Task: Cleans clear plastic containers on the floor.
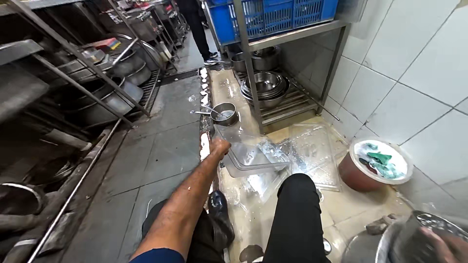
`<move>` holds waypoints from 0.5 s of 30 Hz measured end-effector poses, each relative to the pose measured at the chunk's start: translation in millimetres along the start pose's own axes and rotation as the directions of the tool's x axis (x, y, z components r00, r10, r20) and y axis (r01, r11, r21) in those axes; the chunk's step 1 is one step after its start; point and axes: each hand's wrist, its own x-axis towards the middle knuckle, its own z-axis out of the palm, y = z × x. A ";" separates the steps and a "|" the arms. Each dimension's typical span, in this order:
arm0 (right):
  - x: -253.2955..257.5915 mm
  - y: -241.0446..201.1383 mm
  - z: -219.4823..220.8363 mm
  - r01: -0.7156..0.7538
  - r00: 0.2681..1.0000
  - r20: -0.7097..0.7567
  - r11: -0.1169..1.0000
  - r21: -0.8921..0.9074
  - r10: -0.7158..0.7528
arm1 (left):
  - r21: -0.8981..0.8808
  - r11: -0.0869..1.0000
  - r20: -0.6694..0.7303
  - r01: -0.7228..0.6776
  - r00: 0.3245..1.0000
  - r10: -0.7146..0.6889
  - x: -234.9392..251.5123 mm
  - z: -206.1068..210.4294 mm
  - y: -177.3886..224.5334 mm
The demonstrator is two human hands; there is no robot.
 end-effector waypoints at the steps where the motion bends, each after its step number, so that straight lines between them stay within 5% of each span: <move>1: 8.1 -5.7 -4.3 0.065 0.998 -0.016 0.998 -0.010 -0.065 | 0.012 1.000 0.003 -0.015 1.000 0.015 0.7 -0.3 -2.9; 9: 70.0 -75.6 -42.7 0.338 0.926 -0.151 0.938 -0.072 -0.345 | 0.028 0.999 0.061 -0.029 0.998 0.027 16.1 -14.0 -22.8; 15: 139.0 -172.6 -18.0 0.618 0.700 -0.340 0.771 -0.154 -0.628 | 0.082 0.993 0.147 -0.086 0.986 0.074 41.1 -36.3 -17.4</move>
